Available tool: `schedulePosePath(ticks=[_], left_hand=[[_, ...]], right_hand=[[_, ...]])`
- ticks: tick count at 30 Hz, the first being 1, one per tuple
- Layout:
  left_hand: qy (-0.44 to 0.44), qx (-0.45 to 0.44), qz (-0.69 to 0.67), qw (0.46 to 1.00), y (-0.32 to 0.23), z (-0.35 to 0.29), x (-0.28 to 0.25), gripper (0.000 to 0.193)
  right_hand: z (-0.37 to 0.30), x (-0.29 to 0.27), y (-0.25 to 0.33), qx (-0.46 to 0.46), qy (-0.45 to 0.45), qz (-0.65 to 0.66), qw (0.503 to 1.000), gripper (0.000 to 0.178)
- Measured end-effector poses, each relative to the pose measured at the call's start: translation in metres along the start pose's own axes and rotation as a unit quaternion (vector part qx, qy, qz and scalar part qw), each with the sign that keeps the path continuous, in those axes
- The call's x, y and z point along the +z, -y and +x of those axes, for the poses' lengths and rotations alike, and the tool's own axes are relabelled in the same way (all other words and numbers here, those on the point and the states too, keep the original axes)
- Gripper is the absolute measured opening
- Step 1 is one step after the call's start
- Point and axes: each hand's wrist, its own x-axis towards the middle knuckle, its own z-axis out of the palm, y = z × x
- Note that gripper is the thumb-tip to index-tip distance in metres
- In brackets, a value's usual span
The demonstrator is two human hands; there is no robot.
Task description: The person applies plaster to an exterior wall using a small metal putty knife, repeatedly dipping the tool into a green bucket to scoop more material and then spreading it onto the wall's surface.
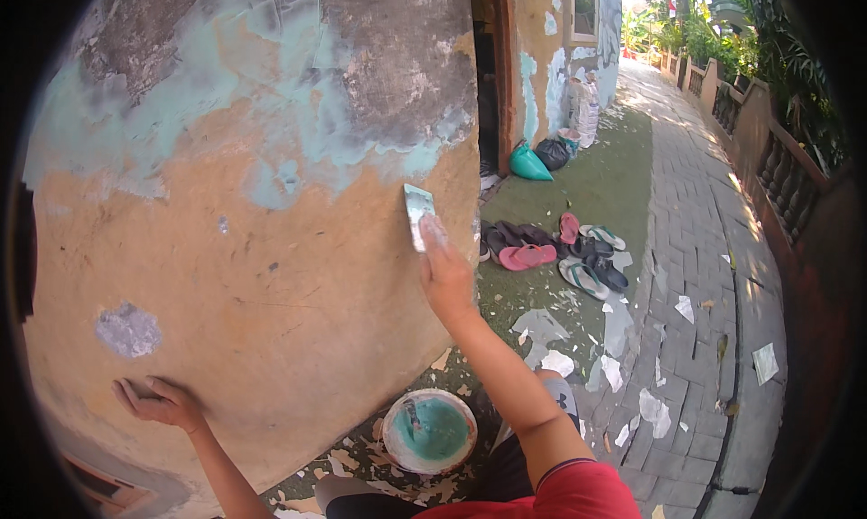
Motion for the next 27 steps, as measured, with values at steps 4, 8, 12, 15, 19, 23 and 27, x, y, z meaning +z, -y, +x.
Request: schedulePosePath(ticks=[4,8,12,15,19,23,27], left_hand=[[-0.002,0.006,-0.006,1.000,-0.002,0.001,0.003,0.043],[-0.004,0.003,0.002,1.000,-0.004,0.005,0.005,0.043],[0.000,0.020,0.012,1.000,0.005,-0.002,0.000,0.044],[0.021,0.015,-0.001,1.000,-0.004,-0.014,0.013,0.046],[0.018,0.046,0.026,0.998,0.031,-0.015,0.010,0.057],[0.029,-0.026,-0.013,0.999,0.053,-0.026,0.017,0.051],[0.048,-0.132,-0.035,0.989,0.026,-0.027,0.016,0.054]], right_hand=[[0.046,-0.008,-0.016,0.027,-0.084,0.004,0.996,0.046],[0.065,0.011,-0.005,0.020,-0.082,-0.020,0.996,0.046],[-0.006,0.034,0.047,0.003,0.008,0.025,1.000,0.046],[-0.054,-0.001,0.051,0.003,0.076,0.025,0.997,0.054],[-0.101,-0.051,0.064,0.105,0.255,0.088,0.957,0.039],[-0.200,-0.063,0.048,0.224,0.574,0.091,0.782,0.025],[-0.333,-0.044,0.017,0.070,0.729,0.018,0.681,0.023]])
